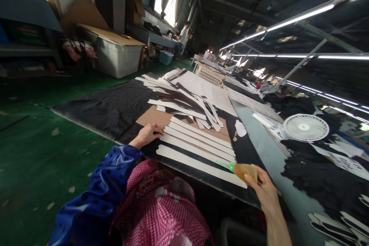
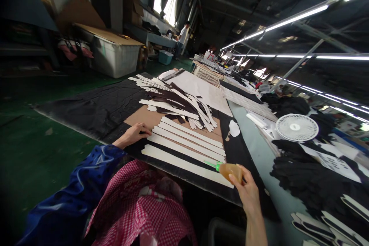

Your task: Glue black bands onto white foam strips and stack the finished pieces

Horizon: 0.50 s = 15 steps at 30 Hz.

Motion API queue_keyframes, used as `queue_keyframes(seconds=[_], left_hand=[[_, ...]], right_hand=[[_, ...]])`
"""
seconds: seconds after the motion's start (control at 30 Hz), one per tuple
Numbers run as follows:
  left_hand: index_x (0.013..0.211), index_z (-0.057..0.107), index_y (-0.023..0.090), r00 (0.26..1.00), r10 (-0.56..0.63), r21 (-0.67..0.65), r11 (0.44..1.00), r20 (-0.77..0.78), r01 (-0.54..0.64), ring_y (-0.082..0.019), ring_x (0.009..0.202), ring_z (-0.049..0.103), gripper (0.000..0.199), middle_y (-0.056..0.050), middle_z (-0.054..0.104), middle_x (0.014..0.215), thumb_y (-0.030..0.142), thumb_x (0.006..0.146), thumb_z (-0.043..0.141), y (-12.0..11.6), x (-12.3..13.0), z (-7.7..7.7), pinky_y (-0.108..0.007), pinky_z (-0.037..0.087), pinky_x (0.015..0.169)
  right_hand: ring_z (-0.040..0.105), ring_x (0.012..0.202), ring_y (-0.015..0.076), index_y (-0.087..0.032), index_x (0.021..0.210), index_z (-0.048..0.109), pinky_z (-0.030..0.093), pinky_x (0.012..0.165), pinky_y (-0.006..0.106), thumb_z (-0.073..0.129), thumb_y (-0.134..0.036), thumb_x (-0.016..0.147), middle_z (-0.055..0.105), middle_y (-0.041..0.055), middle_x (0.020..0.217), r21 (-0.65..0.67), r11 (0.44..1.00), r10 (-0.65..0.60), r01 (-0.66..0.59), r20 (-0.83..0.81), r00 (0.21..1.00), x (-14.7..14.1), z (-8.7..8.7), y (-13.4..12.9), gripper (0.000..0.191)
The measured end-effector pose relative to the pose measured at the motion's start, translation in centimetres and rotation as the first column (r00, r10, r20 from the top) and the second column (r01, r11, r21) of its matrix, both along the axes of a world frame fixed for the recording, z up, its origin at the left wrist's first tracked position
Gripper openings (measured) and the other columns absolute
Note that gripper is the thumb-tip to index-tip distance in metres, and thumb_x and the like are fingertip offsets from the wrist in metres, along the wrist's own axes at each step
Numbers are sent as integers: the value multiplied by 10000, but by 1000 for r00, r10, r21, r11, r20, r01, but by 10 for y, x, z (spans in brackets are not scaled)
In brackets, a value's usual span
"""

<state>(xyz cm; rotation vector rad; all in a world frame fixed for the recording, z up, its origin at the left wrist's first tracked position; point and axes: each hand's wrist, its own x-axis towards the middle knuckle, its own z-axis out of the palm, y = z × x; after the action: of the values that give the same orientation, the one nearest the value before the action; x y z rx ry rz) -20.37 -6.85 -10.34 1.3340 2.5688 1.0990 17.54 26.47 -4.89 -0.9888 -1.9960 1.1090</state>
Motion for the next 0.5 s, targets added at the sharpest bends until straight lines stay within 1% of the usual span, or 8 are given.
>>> queue_keyframes(seconds=[0.13, 0.23, 0.4, 0.5], left_hand=[[867, 734, 204, 1000, -1, -1, 1000, 2, 1, -178, 867, 571, 158, -28, 661, 911, 204, 781, 602, -1, 2, 3, -275, 424, 828], [854, 723, 213, 1000, -4, 0, 1000, 3, 4, -177, 852, 579, 154, -18, 666, 910, 226, 770, 595, -2, 2, 4, -281, 432, 829], [862, 745, 239, 1000, -7, 15, 1000, -14, 8, -185, 860, 598, 177, -22, 674, 914, 266, 773, 594, -3, 1, 3, -277, 442, 810], [865, 754, 247, 1000, -13, 24, 1000, -12, 13, -185, 858, 604, 176, -20, 681, 888, 275, 769, 609, -3, 1, 4, -267, 447, 792]], right_hand=[[613, 1070, 270, -226, 1196, 575, 530, 910, 367, 800, -449, 551, 646, 34, 1169, 0, 999, -52, 52, 5, 999, 12, 0, 7, 719], [608, 1084, 281, -231, 1185, 580, 555, 868, 369, 799, -477, 537, 641, 29, 1171, 18, 996, -84, 84, 9, 996, 22, -1, 12, 727], [577, 1141, 324, -229, 1187, 580, 537, 911, 411, 791, -503, 539, 622, 42, 1192, 24, 988, -154, 153, 48, 987, 36, 2, 13, 735], [566, 1163, 335, -261, 1199, 567, 547, 900, 383, 787, -471, 569, 622, 42, 1189, -3, 987, -159, 159, 26, 987, 43, 2, 12, 699]])
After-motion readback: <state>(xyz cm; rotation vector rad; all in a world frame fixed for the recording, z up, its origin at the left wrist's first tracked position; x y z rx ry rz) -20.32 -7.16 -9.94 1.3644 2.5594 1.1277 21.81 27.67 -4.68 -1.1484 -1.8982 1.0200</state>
